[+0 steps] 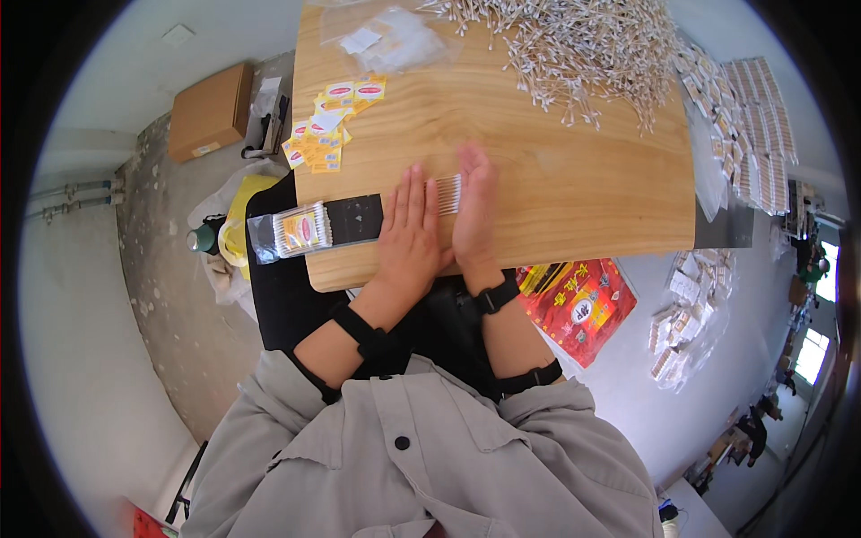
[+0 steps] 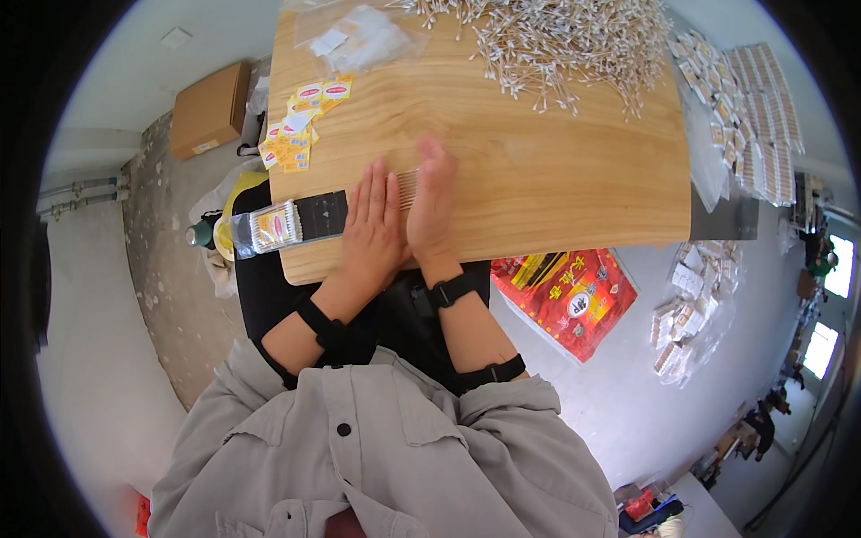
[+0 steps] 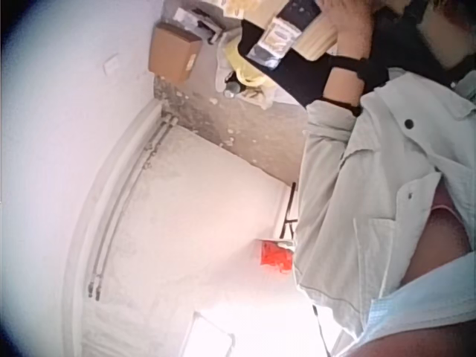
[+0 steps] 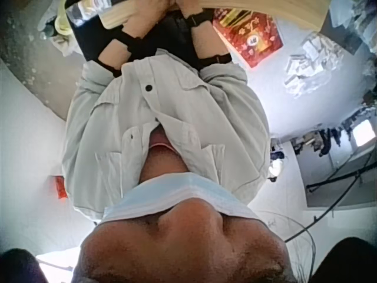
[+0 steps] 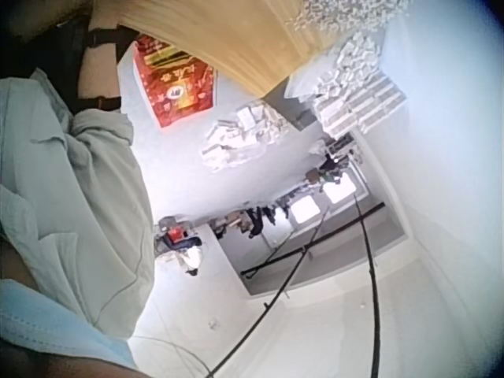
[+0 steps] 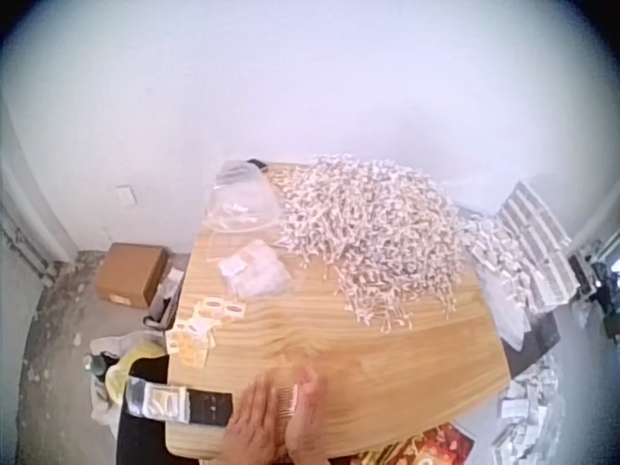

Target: The person sits on the floor and packs cotton swabs into small plastic sleeves. They gather loose swabs from a pile on a wooden board, align them, and insert them into clear plastic packaging. The person then seals the packages and places them on the table.

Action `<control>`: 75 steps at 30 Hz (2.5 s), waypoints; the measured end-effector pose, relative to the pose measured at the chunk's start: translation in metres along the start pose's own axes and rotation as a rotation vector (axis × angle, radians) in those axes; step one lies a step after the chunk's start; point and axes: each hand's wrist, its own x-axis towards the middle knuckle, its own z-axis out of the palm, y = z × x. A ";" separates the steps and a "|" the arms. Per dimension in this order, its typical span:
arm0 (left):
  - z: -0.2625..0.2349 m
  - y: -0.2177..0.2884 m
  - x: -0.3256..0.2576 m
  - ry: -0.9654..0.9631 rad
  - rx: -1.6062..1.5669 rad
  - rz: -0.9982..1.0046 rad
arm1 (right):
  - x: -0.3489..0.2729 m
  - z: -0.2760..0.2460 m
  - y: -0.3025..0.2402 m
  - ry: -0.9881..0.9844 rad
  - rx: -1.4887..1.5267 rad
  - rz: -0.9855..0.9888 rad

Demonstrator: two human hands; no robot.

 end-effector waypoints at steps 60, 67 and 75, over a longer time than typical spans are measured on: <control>-0.015 -0.010 -0.026 0.033 -0.082 -0.036 | 0.035 -0.020 -0.040 -0.427 -0.763 -0.112; -0.017 -0.008 -0.025 0.011 -0.027 -0.068 | 0.008 -0.016 -0.016 0.022 -0.411 -0.110; -0.014 -0.011 -0.025 0.019 -0.058 -0.046 | -0.004 0.018 0.002 -0.039 0.024 -0.010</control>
